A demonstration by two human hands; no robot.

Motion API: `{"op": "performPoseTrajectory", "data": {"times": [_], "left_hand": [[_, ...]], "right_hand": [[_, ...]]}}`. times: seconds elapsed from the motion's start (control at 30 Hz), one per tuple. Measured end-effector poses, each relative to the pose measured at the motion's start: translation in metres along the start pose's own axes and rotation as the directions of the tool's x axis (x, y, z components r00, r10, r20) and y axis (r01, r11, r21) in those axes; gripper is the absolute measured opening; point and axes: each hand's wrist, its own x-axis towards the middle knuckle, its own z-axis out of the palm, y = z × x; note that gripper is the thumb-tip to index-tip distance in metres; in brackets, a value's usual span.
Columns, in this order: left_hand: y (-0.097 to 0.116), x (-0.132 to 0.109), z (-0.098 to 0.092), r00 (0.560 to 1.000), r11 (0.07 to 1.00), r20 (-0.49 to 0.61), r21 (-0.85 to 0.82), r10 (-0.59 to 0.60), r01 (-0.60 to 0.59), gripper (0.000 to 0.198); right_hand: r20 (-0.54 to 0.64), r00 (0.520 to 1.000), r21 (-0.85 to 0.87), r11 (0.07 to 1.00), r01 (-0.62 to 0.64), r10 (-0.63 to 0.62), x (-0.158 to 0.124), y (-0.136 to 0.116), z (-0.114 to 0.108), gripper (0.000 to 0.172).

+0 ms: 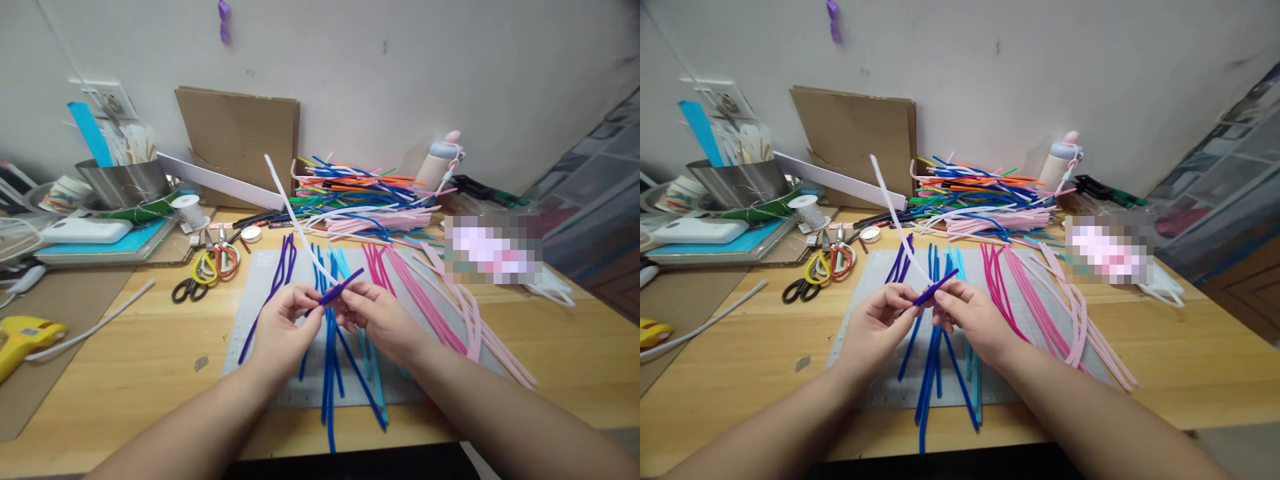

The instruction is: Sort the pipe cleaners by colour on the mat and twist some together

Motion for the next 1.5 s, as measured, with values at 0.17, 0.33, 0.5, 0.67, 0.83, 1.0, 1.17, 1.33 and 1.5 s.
{"op": "performPoseTrajectory", "data": {"times": [0.17,0.33,0.5,0.67,0.83,1.0,1.17,1.33,1.5], "left_hand": [[-0.002,-0.003,0.0,0.996,0.99,0.072,0.128,0.049,-0.058,0.011],[0.004,-0.005,-0.003,0.969,0.936,0.106,0.255,0.224,-0.244,0.016],[0.011,-0.003,-0.008,0.973,0.961,0.141,0.179,0.184,-0.208,0.015],[0.009,0.004,-0.01,0.977,0.947,0.176,-0.277,-0.116,0.162,0.001],[0.01,0.006,-0.01,0.923,0.77,0.276,-0.515,-0.267,0.376,0.012],[0.013,0.003,-0.005,0.854,0.617,0.401,-0.593,-0.331,0.517,0.018],[0.003,0.003,0.0,0.807,0.545,0.441,-0.595,-0.392,0.59,0.02],[-0.001,0.007,-0.003,0.905,0.732,0.235,-0.533,-0.353,0.424,0.018],[0.0,0.007,-0.004,0.948,0.889,0.111,-0.33,-0.298,0.318,0.021]], "right_hand": [[-0.046,0.997,-0.122,0.991,0.051,-0.057,0.001,0.0,0.0,0.024],[-0.046,0.995,-0.136,0.988,0.077,-0.084,-0.002,-0.002,0.004,0.024],[0.064,0.988,-0.097,0.984,0.148,-0.142,-0.006,0.004,0.004,0.028],[0.127,0.955,-0.019,0.962,0.271,-0.266,-0.01,0.005,-0.001,0.033],[0.09,0.794,-0.464,0.68,0.567,-0.601,-0.012,-0.002,-0.007,0.028],[0.262,0.637,-0.783,0.226,0.579,-0.725,-0.013,-0.014,-0.009,0.026],[0.381,0.611,-0.785,0.107,0.61,-0.694,-0.014,-0.015,-0.008,0.018],[0.366,0.649,-0.872,-0.002,0.49,-0.667,-0.015,-0.015,-0.005,0.012],[0.386,0.69,-0.89,-0.05,0.453,-0.612,-0.016,-0.015,-0.002,0.014]]}}
